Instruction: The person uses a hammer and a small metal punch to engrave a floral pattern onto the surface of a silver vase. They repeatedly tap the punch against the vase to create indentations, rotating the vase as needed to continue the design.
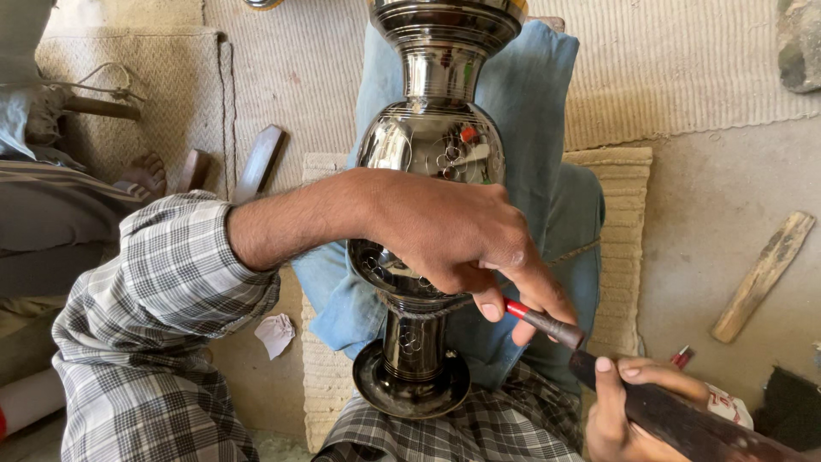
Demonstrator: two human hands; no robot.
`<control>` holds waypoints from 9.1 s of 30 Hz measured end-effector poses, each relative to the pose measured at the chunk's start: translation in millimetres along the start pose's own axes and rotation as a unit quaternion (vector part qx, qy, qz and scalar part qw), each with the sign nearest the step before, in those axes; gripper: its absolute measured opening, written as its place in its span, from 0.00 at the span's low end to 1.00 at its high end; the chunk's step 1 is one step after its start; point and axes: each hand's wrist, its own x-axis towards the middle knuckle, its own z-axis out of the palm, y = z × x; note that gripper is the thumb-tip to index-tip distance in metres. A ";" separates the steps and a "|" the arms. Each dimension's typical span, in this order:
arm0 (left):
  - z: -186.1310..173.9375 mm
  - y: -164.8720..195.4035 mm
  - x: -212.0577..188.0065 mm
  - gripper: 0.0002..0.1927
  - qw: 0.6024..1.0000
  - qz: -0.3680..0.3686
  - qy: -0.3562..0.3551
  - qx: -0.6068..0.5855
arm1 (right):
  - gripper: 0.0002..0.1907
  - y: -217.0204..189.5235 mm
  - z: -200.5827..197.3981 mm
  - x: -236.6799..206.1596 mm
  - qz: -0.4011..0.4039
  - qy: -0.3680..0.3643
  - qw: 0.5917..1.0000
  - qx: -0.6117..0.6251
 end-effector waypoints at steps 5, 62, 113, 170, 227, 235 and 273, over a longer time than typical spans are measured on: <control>6.8 -5.1 2.7 0.25 0.996 0.049 0.073 0.021 | 0.28 17.1 7.7 2.5 -0.072 -0.081 0.988 -0.114; 90.0 60.6 -12.1 0.18 0.722 -0.241 0.641 0.095 | 0.49 -48.1 21.5 275.8 -0.121 -0.530 0.776 -0.320; 38.9 23.4 -25.7 0.32 0.931 -0.075 0.342 0.107 | 0.35 -31.0 -11.5 106.8 0.002 -0.228 0.966 -0.122; 21.7 16.7 -31.1 0.29 0.956 -0.031 0.274 0.102 | 0.52 -0.4 -23.0 52.4 0.050 -0.038 0.991 0.119; 112.8 38.0 -14.3 0.22 0.657 -0.130 0.737 0.084 | 0.47 -118.3 46.3 273.8 -0.171 -0.503 0.763 -0.368; 98.5 39.9 -23.1 0.25 0.727 -0.139 0.661 0.122 | 0.49 -95.2 17.1 245.0 -0.083 -0.459 0.826 -0.316; 35.4 17.0 -36.1 0.27 0.953 0.036 0.285 0.097 | 0.24 -51.7 0.2 69.7 -0.105 -0.167 0.927 -0.319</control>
